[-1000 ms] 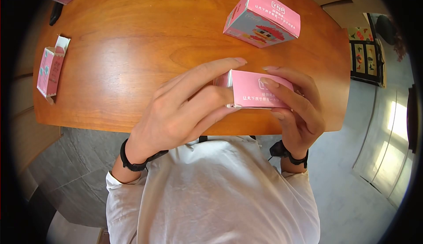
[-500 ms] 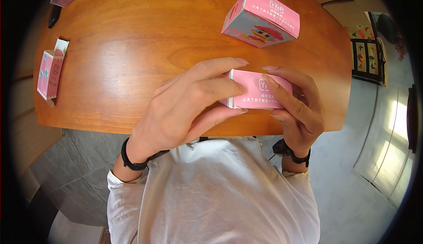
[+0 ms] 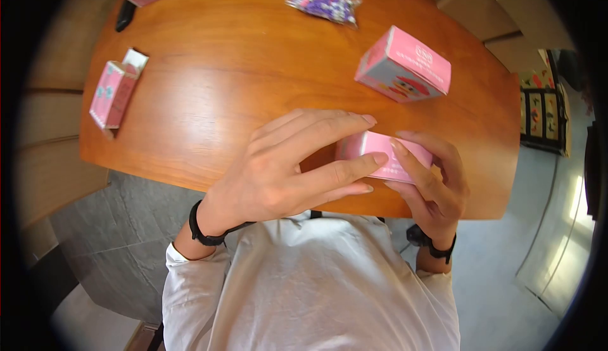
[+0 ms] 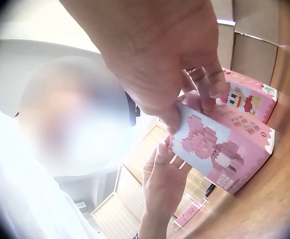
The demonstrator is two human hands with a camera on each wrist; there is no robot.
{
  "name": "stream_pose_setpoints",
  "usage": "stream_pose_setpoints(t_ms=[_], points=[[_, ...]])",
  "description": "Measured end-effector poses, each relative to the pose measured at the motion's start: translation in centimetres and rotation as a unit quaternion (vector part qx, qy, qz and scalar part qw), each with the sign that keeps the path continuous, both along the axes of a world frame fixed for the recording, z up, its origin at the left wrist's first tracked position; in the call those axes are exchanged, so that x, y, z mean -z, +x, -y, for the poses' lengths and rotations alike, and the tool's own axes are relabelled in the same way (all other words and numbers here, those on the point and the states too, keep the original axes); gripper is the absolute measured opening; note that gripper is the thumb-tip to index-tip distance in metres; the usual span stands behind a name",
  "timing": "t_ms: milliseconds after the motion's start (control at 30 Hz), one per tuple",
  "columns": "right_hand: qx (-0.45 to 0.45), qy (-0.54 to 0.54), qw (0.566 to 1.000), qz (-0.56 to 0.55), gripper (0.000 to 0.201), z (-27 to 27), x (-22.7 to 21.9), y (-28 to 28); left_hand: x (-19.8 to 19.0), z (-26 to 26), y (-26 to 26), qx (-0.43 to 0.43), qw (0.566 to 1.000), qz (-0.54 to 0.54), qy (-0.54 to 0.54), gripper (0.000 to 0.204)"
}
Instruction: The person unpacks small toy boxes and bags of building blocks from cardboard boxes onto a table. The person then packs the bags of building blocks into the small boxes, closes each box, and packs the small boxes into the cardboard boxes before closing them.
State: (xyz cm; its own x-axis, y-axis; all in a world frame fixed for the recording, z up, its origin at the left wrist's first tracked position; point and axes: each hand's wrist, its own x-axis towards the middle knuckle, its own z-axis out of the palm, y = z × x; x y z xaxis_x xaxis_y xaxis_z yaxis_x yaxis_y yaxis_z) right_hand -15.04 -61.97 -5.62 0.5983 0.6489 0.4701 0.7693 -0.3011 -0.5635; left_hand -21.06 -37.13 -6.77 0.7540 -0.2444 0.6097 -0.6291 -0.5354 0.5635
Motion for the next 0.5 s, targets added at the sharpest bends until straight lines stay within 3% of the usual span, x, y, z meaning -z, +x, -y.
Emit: stream_pose_setpoints(t_ms=[67,200,300,433,500], points=[[0.004,-0.026,0.999,0.04,0.052,-0.3,-0.2,0.0,-2.1,-2.3,0.0,-0.011,1.0,-0.008,0.021,0.03],[0.024,-0.036,0.997,0.056,0.054,-0.6,-0.1,0.0,-5.9,-9.4,1.0,-0.153,0.966,0.02,0.208,0.031],[0.033,-0.037,0.995,0.084,0.055,-0.8,0.3,0.2,-7.2,-16.6,3.6,-0.215,0.945,0.003,0.246,0.031],[0.051,-0.038,0.995,0.08,0.055,-0.9,0.2,-0.2,-7.5,-25.5,7.6,-0.285,0.913,-0.071,0.284,0.044],[0.053,-0.045,0.994,0.088,0.051,-0.8,0.0,-0.2,-5.3,-30.7,9.5,-0.319,0.849,-0.066,0.415,0.057]])
